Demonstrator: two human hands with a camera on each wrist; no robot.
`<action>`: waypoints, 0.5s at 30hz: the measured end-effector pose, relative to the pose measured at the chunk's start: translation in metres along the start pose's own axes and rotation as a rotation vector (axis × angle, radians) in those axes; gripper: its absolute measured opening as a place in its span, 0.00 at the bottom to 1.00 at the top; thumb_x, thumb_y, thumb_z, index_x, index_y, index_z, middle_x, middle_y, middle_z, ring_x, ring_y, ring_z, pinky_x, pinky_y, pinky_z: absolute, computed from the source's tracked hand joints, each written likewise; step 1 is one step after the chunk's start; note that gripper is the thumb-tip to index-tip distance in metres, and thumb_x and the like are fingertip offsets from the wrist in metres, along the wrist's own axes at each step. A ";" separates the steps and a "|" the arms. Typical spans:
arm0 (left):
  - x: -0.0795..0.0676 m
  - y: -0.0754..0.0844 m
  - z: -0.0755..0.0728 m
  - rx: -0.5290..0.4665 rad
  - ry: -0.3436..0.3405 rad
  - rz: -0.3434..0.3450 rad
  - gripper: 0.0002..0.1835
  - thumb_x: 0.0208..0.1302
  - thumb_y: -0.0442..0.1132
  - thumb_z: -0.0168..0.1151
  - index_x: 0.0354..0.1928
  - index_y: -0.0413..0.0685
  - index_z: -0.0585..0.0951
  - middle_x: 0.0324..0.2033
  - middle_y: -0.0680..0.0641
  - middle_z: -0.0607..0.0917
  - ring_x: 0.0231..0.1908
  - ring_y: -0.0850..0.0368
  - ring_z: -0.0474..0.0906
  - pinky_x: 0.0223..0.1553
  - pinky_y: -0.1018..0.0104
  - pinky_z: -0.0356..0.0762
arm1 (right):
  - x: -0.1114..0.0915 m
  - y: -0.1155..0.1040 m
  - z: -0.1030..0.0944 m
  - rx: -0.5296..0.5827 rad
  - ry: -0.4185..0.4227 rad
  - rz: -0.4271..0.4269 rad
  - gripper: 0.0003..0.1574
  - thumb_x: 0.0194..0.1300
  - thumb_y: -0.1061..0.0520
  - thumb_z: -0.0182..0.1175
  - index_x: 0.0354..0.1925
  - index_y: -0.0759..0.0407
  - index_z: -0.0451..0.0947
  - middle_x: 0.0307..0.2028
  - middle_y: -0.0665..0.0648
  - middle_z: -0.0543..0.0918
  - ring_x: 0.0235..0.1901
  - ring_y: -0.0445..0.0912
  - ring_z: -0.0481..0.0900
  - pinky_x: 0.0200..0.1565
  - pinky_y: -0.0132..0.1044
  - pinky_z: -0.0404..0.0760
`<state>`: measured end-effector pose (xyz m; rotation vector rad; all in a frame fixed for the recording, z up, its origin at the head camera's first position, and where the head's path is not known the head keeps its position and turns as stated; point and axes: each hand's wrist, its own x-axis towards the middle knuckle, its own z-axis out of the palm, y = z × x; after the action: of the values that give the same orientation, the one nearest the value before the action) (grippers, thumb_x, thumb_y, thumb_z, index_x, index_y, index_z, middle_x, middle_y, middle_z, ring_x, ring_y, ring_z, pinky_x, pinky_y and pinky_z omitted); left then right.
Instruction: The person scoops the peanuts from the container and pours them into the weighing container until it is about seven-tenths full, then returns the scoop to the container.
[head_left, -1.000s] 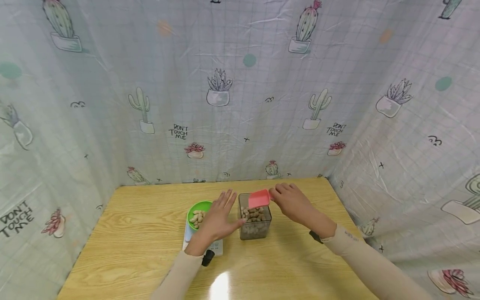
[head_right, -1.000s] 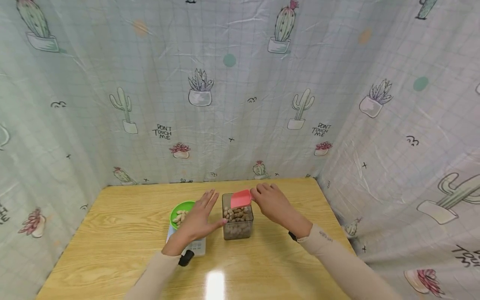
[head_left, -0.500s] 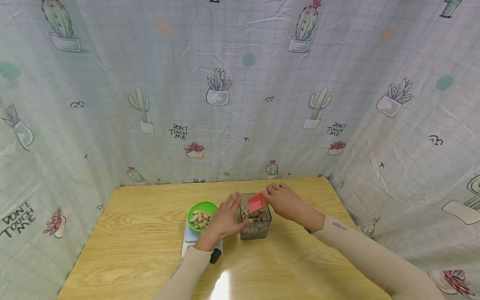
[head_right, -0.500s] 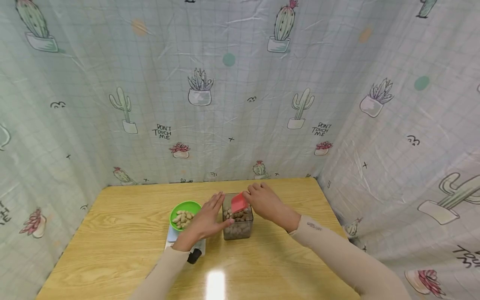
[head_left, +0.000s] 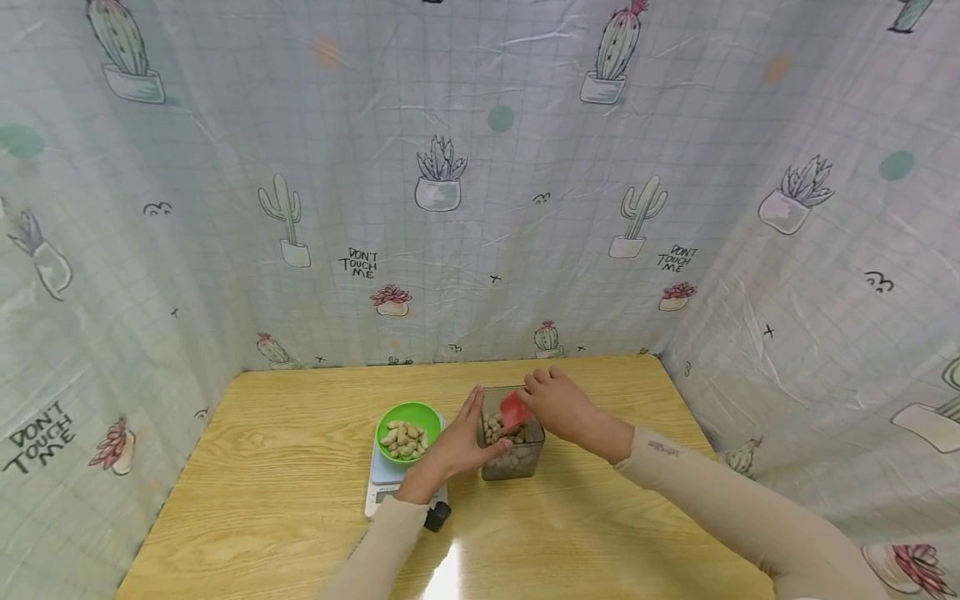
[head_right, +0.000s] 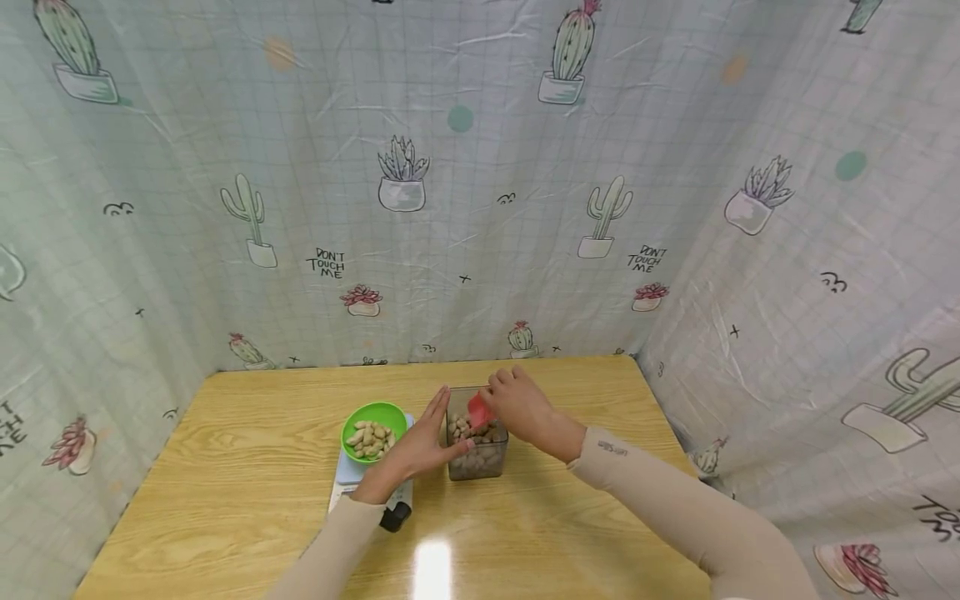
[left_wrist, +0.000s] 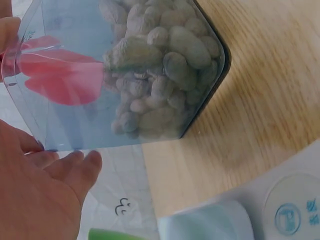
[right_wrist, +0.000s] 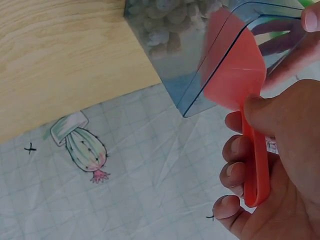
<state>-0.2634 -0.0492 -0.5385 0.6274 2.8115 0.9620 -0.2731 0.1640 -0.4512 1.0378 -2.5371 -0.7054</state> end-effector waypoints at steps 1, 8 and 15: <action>0.000 0.000 0.000 -0.014 -0.001 -0.003 0.56 0.54 0.73 0.51 0.74 0.52 0.38 0.74 0.55 0.36 0.68 0.44 0.60 0.59 0.50 0.70 | 0.000 -0.001 0.001 -0.008 0.000 0.001 0.18 0.62 0.51 0.61 0.51 0.50 0.74 0.45 0.51 0.79 0.47 0.47 0.76 0.47 0.43 0.75; -0.001 0.001 0.001 -0.064 -0.009 -0.014 0.55 0.55 0.70 0.54 0.74 0.58 0.35 0.74 0.55 0.36 0.65 0.43 0.64 0.56 0.50 0.72 | 0.001 -0.006 0.009 -0.040 -0.072 0.013 0.21 0.62 0.48 0.61 0.54 0.48 0.74 0.47 0.52 0.79 0.47 0.47 0.75 0.47 0.42 0.75; -0.002 -0.001 0.001 -0.072 -0.009 -0.012 0.57 0.52 0.75 0.50 0.74 0.57 0.35 0.74 0.54 0.36 0.62 0.45 0.69 0.52 0.52 0.75 | 0.004 -0.008 0.019 -0.027 -0.056 0.013 0.20 0.62 0.48 0.60 0.52 0.49 0.74 0.45 0.52 0.78 0.45 0.47 0.75 0.45 0.41 0.76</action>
<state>-0.2622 -0.0502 -0.5398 0.6036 2.7561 1.0496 -0.2801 0.1623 -0.4704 1.0052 -2.5718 -0.7732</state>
